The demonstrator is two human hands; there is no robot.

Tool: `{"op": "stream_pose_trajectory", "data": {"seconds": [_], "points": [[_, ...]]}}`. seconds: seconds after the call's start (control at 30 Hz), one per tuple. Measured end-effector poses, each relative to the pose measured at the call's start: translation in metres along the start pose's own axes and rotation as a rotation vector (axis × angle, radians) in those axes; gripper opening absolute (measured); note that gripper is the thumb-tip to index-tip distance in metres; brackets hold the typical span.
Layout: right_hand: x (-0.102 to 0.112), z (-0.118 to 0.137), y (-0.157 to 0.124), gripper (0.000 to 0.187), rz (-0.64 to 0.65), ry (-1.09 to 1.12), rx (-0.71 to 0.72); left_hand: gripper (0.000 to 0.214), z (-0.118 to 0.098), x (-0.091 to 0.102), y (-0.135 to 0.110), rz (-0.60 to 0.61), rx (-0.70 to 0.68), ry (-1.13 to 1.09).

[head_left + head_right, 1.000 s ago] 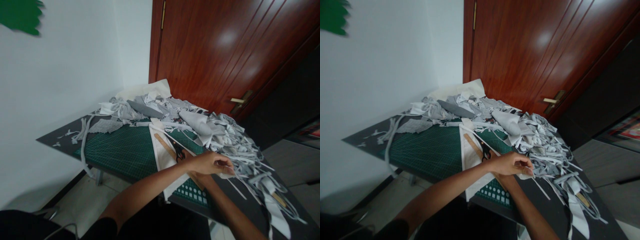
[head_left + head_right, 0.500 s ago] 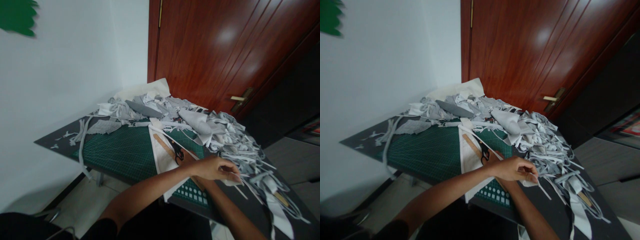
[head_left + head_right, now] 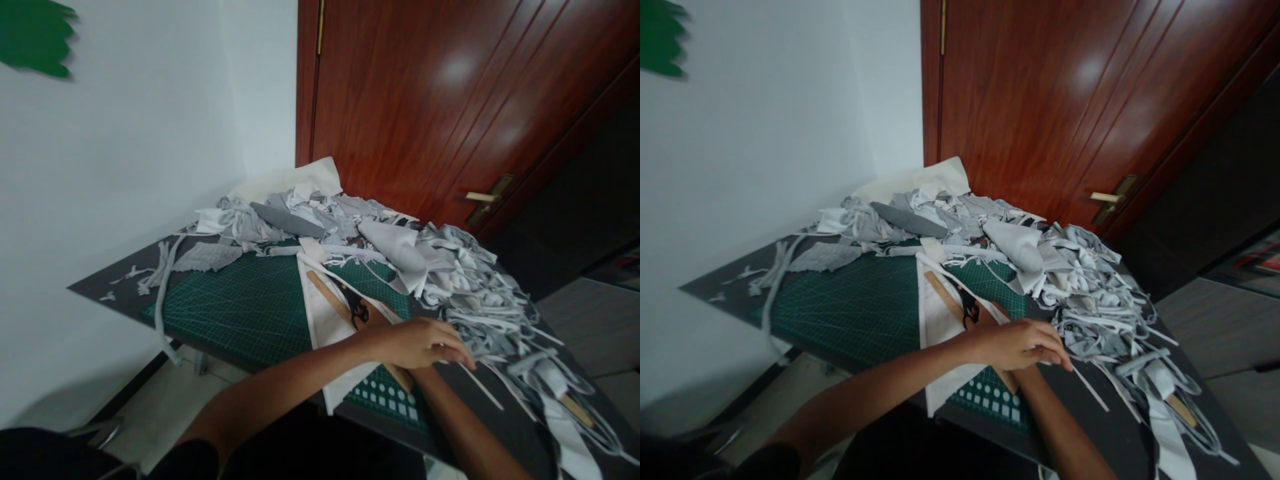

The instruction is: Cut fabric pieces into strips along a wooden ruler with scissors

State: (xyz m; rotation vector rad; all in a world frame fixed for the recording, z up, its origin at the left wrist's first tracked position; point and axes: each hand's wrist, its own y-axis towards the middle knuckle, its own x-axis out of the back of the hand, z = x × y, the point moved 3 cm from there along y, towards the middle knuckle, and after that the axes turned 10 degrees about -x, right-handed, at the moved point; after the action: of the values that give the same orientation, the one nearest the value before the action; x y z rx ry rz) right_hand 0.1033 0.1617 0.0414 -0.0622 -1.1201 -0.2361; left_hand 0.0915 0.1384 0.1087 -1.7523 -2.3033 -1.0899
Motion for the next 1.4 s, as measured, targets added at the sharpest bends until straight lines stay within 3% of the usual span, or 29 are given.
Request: {"op": "stream_pose_trajectory", "data": {"seconds": [0.1,0.23,0.33,0.43,0.6,0.8,1.1,1.4], "points": [[0.006,-0.003,0.008,0.013,0.017,-0.034,0.035,0.033,-0.008,0.037,-0.026,-0.017,-0.039,0.288],[0.014,-0.004,0.016,0.012,0.11,-0.029,0.168,0.061,-0.006,0.12,-0.09,-0.108,0.069,0.632],[0.014,-0.005,0.018,0.006,0.183,-0.022,0.226,0.054,0.012,0.173,-0.141,-0.105,0.207,0.816],[0.012,-0.008,0.019,0.004,0.224,-0.013,0.246,0.036,0.03,0.199,-0.174,-0.076,0.266,0.85],[0.011,-0.013,0.023,0.008,0.263,0.015,0.266,0.02,0.05,0.215,-0.185,-0.031,0.283,0.825],[0.013,-0.017,0.023,0.011,0.26,0.045,0.268,0.036,0.05,0.229,-0.186,-0.094,0.285,0.828],[0.011,-0.019,0.022,0.002,0.208,-0.023,0.268,0.044,0.051,0.227,-0.185,-0.146,0.277,0.869],[0.007,-0.018,0.023,0.012,0.15,-0.103,0.269,0.049,0.05,0.225,-0.184,-0.193,0.298,0.896]]}}
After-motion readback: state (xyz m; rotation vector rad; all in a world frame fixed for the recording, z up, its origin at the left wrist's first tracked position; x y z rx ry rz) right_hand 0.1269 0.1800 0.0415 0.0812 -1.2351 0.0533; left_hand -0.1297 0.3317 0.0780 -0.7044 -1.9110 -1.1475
